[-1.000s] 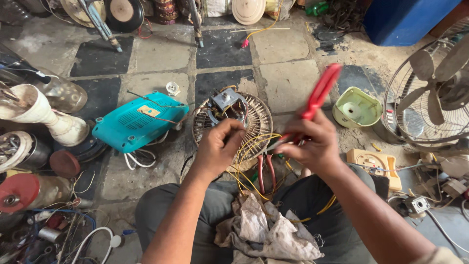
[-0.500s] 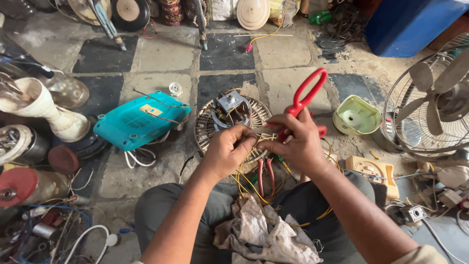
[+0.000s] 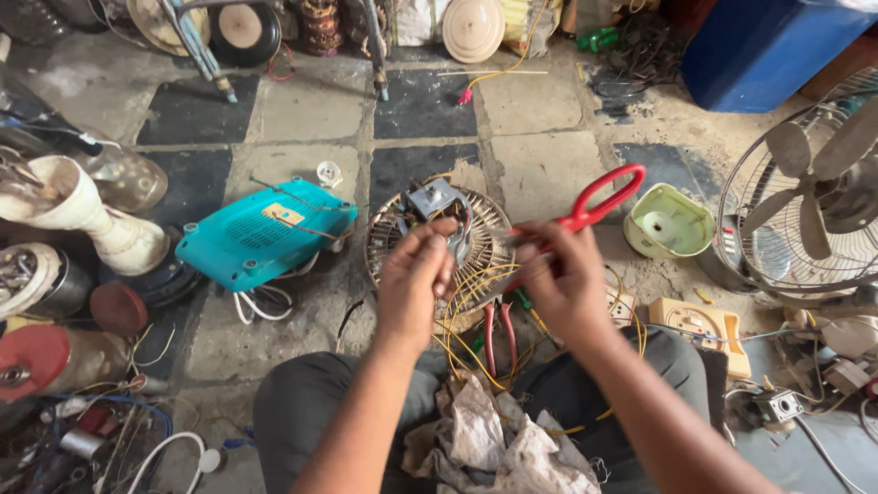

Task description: The person repairs a fan motor by stripping and connecting wires using pliers and scissors, then applies oil from a plastic bottle to the motor shaft and rotor.

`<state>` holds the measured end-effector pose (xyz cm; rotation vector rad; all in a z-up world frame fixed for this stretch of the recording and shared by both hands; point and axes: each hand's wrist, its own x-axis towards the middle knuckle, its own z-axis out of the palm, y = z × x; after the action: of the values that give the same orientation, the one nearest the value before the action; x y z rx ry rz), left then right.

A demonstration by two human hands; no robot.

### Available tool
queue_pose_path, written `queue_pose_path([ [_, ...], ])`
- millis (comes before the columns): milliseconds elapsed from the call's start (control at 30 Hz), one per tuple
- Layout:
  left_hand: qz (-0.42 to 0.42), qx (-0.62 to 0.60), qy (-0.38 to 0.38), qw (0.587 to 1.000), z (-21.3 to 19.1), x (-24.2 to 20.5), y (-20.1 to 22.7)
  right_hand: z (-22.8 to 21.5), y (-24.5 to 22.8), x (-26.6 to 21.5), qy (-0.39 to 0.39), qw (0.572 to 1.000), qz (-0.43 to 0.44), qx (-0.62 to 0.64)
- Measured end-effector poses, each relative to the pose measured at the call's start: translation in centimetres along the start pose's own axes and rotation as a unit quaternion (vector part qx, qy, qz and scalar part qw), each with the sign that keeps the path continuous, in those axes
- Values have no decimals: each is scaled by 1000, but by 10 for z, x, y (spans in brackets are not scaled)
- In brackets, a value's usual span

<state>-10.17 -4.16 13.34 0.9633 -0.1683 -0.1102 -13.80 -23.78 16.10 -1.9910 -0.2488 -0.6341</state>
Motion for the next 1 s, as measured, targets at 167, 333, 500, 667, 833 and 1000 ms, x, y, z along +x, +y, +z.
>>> queue_pose_path([
  [167, 33, 21, -18, 999, -2, -10, -12, 14, -15, 19, 13, 972, -90, -217],
  [333, 149, 147, 57, 976, -43, -23, 10, -51, 5, 9, -96, 973, 208, 34],
  [500, 135, 187, 266, 936, -108, -48, -20, -135, 34, -101, -166, 913, 324, -183],
  [667, -26, 72, 324, 943, -154, -54, -84, -136, 27, -185, -356, 777, 488, -180],
  [833, -47, 227, 307, 923, -153, -36, -125, -126, -19, -149, -404, 674, 374, -492],
  [1000, -198, -2, 299, 933, -173, -15, -144, -75, -63, -105, -258, 883, 276, -280],
])
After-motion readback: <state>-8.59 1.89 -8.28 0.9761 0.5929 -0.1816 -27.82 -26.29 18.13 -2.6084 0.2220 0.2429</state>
